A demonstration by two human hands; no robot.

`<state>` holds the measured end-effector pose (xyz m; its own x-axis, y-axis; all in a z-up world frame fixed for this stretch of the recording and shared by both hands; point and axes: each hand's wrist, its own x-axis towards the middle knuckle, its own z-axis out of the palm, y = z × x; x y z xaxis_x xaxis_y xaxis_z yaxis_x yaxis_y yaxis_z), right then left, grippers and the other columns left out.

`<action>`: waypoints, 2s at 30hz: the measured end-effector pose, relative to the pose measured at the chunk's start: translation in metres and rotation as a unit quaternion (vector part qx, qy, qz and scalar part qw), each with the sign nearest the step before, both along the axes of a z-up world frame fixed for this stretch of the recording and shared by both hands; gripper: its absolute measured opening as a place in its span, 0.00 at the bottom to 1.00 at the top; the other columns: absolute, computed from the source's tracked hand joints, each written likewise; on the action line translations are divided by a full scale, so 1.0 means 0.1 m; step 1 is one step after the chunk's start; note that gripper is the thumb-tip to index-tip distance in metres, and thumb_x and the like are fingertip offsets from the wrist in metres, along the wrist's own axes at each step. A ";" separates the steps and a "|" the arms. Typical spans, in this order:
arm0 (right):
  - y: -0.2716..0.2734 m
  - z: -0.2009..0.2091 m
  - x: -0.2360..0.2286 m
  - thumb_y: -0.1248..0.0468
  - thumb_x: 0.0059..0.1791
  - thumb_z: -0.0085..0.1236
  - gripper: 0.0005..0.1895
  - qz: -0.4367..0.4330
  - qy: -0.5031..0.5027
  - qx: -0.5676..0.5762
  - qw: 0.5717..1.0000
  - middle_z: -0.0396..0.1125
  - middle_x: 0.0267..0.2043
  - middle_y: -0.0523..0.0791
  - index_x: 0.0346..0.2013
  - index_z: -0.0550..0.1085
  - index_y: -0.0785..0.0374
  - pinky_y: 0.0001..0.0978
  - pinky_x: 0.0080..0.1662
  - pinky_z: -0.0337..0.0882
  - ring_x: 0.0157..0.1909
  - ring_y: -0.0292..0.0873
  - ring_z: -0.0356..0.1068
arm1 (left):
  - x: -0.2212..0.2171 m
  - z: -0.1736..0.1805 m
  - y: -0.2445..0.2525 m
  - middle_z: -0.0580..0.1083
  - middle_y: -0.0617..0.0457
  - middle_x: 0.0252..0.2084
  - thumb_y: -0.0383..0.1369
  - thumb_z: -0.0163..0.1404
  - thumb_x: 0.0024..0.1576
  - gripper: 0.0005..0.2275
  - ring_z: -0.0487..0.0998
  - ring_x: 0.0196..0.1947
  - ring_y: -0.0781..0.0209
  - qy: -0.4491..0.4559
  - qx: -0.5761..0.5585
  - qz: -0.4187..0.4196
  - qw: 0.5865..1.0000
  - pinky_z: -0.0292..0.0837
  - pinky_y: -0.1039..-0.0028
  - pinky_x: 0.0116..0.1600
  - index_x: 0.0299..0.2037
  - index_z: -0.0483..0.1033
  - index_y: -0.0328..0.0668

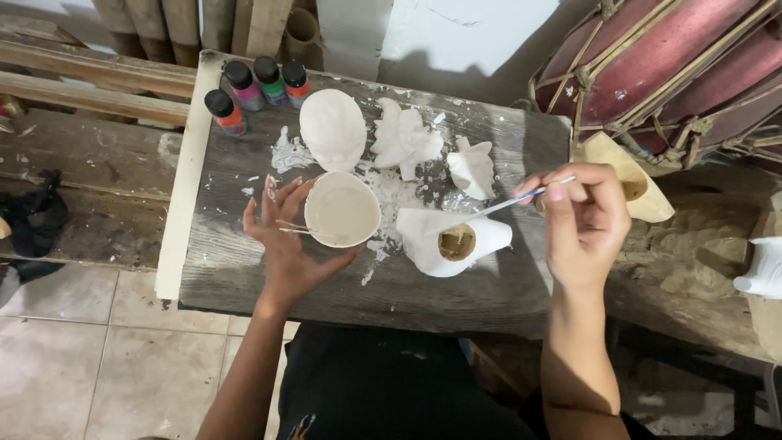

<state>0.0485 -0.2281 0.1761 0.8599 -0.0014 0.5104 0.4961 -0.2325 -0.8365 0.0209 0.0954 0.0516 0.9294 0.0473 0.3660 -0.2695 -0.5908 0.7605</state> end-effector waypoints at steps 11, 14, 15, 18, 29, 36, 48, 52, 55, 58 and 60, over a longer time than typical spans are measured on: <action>-0.02 -0.18 0.07 0.70 0.61 0.46 0.06 -0.054 -0.019 0.042 0.997 0.68 0.34 0.59 0.45 0.64 0.74 0.36 0.46 0.76 0.37 0.49 0.73 | 0.03 0.10 0.02 0.69 0.53 0.64 0.48 0.74 0.33 0.44 0.64 0.69 0.51 -0.012 0.005 -0.011 1.000 0.31 0.42 0.73 0.61 0.69 0.43; 0.02 -0.17 0.04 0.70 0.61 0.47 0.06 -0.054 -0.020 0.066 0.996 0.67 0.33 0.58 0.44 0.65 0.74 0.36 0.46 0.77 0.37 0.50 0.74 | 0.04 0.13 0.04 0.68 0.53 0.64 0.47 0.74 0.33 0.43 0.65 0.68 0.50 -0.013 0.003 -0.016 1.000 0.31 0.40 0.72 0.61 0.69 0.43; 0.05 -0.15 0.03 0.70 0.60 0.48 0.07 -0.049 -0.015 0.063 0.997 0.67 0.32 0.57 0.43 0.65 0.74 0.37 0.45 0.77 0.37 0.50 0.74 | 0.04 0.14 0.04 0.68 0.53 0.64 0.46 0.73 0.34 0.43 0.65 0.68 0.51 -0.012 0.005 -0.019 1.000 0.32 0.39 0.72 0.61 0.69 0.43; 0.16 -0.04 -0.07 0.73 0.59 0.48 0.05 -0.019 -0.004 0.015 1.000 0.68 0.34 0.60 0.43 0.65 0.76 0.42 0.45 0.77 0.36 0.53 0.74 | 0.06 0.10 0.07 0.70 0.54 0.62 0.48 0.74 0.32 0.44 0.66 0.68 0.52 -0.005 0.000 -0.027 1.000 0.30 0.41 0.73 0.61 0.70 0.43; 0.22 -0.04 0.01 0.71 0.61 0.45 0.07 -0.057 -0.046 -0.005 0.997 0.67 0.34 0.61 0.44 0.64 0.77 0.42 0.46 0.76 0.36 0.52 0.73 | 0.07 0.10 0.11 0.73 0.54 0.62 0.48 0.73 0.35 0.45 0.66 0.68 0.51 0.005 0.000 -0.040 0.999 0.29 0.36 0.70 0.64 0.65 0.42; 0.29 -0.03 -0.05 0.73 0.59 0.48 0.06 -0.043 -0.032 -0.006 0.999 0.67 0.32 0.60 0.42 0.65 0.76 0.43 0.44 0.77 0.34 0.52 0.74 | 0.09 0.11 0.15 0.74 0.55 0.61 0.47 0.72 0.34 0.45 0.67 0.67 0.48 0.017 -0.009 -0.053 0.998 0.29 0.32 0.69 0.64 0.66 0.42; 0.38 0.06 -0.07 0.73 0.60 0.46 0.06 -0.105 -0.086 -0.041 0.990 0.67 0.34 0.60 0.44 0.66 0.78 0.46 0.45 0.77 0.36 0.55 0.74 | 0.13 -0.06 0.20 0.73 0.44 0.63 0.40 0.74 0.37 0.61 0.65 0.68 0.39 -0.039 -0.029 -0.096 0.994 0.26 0.29 0.68 0.73 0.35 0.33; 0.42 0.17 -0.32 0.68 0.62 0.45 0.05 -0.099 -0.020 -0.031 0.994 0.64 0.35 0.54 0.43 0.63 0.67 0.36 0.46 0.75 0.38 0.49 0.72 | 0.10 -0.10 0.24 0.72 0.50 0.67 0.52 0.67 0.46 0.57 0.66 0.73 0.48 -0.043 0.043 -0.084 0.995 0.30 0.46 0.74 0.75 0.33 0.42; 0.41 0.13 -0.40 0.74 0.60 0.45 0.02 -0.057 -0.022 -0.054 0.997 0.66 0.38 0.56 0.43 0.65 0.73 0.39 0.48 0.78 0.38 0.51 0.74 | 0.12 -0.11 0.27 0.72 0.50 0.67 0.51 0.67 0.45 0.57 0.66 0.73 0.49 -0.045 0.043 -0.087 0.994 0.30 0.47 0.74 0.76 0.32 0.45; 0.52 0.15 -0.43 0.73 0.58 0.46 0.03 -0.045 -0.031 -0.075 0.996 0.67 0.36 0.58 0.42 0.65 0.73 0.40 0.48 0.77 0.38 0.52 0.74 | 0.13 -0.09 0.28 0.72 0.49 0.67 0.52 0.66 0.47 0.57 0.66 0.73 0.48 -0.052 0.041 -0.096 0.993 0.32 0.46 0.73 0.76 0.33 0.45; 0.60 0.16 -0.40 0.74 0.58 0.45 0.02 -0.044 -0.045 -0.076 0.995 0.67 0.36 0.61 0.42 0.63 0.72 0.40 0.46 0.76 0.37 0.54 0.74 | 0.14 -0.05 0.29 0.72 0.51 0.67 0.53 0.66 0.47 0.55 0.67 0.73 0.49 -0.043 0.041 -0.094 0.994 0.31 0.46 0.74 0.75 0.36 0.42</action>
<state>0.0083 -0.1686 0.1925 0.8107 0.0091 0.5854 0.5398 -0.3987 -0.7414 0.0346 0.1244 0.0465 0.8840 -0.1575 0.4402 -0.4431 -0.5824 0.6815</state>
